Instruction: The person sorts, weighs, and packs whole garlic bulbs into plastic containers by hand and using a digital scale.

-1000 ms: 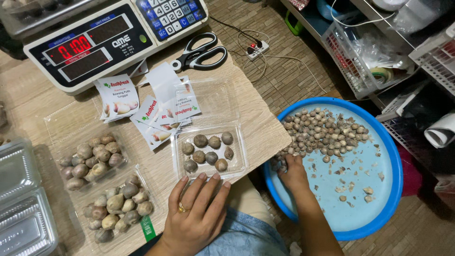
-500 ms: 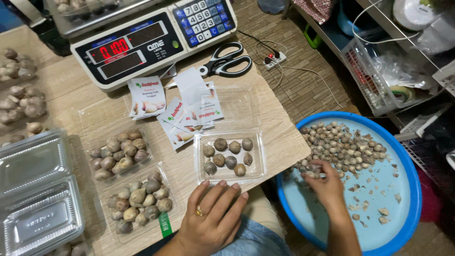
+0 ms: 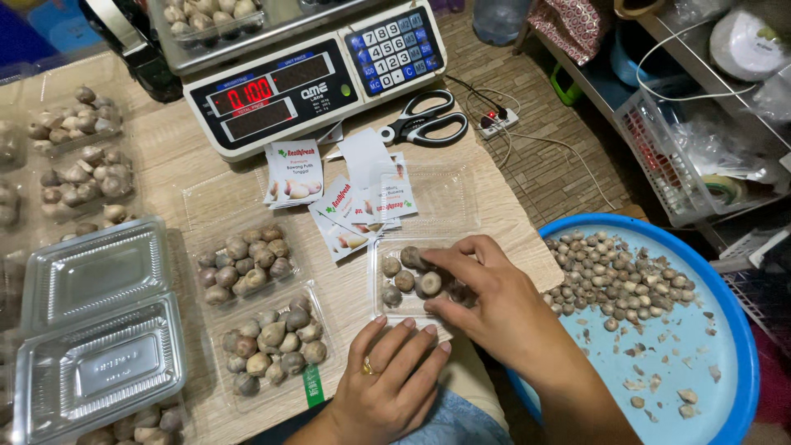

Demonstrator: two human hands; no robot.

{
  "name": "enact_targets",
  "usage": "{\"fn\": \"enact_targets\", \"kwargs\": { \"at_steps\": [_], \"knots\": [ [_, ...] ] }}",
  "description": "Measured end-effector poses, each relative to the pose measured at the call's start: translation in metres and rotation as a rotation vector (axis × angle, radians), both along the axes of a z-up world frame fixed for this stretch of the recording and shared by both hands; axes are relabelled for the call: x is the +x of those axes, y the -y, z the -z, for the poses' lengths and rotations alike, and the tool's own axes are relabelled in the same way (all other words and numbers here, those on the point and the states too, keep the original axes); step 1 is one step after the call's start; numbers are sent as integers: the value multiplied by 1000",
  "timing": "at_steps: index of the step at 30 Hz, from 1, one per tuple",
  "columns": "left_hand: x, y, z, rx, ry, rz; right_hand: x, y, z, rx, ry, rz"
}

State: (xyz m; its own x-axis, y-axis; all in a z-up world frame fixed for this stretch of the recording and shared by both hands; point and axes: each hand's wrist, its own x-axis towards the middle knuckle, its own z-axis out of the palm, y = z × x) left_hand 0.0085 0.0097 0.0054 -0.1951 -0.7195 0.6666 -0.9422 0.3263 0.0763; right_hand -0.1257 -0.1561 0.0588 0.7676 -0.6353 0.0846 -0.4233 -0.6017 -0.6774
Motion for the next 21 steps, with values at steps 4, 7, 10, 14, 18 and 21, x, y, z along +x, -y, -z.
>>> {"fn": "enact_targets", "kwargs": {
  "at_steps": [4,7,10,14,18,21],
  "knots": [
    [1,1,2,-1,2,12,-12,2,-5,-53,203,17],
    [0,1,0,-7,-9,23,-34,10,-8,-100,262,300],
    [0,3,-1,-11,-17,12,-43,8,-3,-214,175,344],
    [-2,4,0,-6,2,-9,-28,-2,17,-208,-154,223],
    [-2,4,-2,-2,-16,-14,-15,-2,14,-186,-399,228],
    [-1,2,2,24,10,-13,-16,5,19,-181,-365,153]
  ]
}}
